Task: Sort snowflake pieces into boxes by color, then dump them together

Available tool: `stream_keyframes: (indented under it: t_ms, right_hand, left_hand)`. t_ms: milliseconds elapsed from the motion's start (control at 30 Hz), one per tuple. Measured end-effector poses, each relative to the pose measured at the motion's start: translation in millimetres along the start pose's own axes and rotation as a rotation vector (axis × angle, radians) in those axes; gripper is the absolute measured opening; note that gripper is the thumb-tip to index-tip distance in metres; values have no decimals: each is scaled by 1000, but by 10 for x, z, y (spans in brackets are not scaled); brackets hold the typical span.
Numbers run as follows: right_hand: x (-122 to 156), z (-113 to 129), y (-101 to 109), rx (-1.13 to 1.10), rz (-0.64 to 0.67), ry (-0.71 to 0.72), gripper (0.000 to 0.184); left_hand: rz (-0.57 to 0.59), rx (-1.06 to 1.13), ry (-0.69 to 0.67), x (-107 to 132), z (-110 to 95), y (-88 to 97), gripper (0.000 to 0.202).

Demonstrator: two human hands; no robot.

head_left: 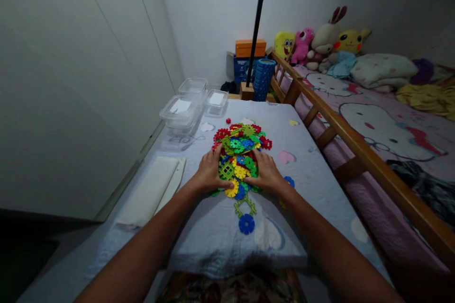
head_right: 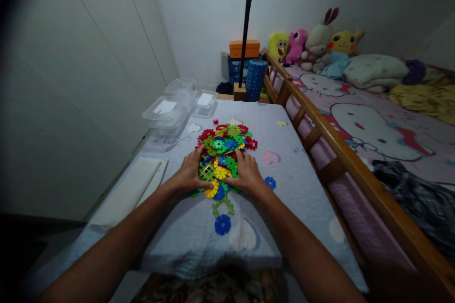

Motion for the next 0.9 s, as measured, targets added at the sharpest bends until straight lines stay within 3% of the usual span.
stream_keyframes:
  t_ms: [233, 433, 600, 767, 900]
  right_hand:
    - [-217, 212, 50, -420, -114, 90, 101]
    - [-345, 185, -118, -881, -133, -97, 96]
    - [-425, 181, -124, -1253, -126, -217, 74]
    - [-741, 78, 193, -1216, -221, -234, 58]
    - [-1018, -87, 402, -1119, -247, -280, 47]
  left_hand:
    - [-63, 280, -87, -36, -201, -51, 137]
    - [-99, 471, -89, -175, -221, -91, 129]
    - [-59, 795, -64, -367, -281, -107, 131]
    - [-105, 964, 63, -694, -338, -36, 136]
    - [-119, 954, 192, -899, -302, 79, 136]
Point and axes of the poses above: each hand's wrist, its own x-axis away from the middle knuckle, its own y-axis out of the back of the hand, z = x × y, the point moved 7 cm from there along -x, towards the middle knuckle, and after that the axes turned 7 degrees about y, right-handed, at the moved point
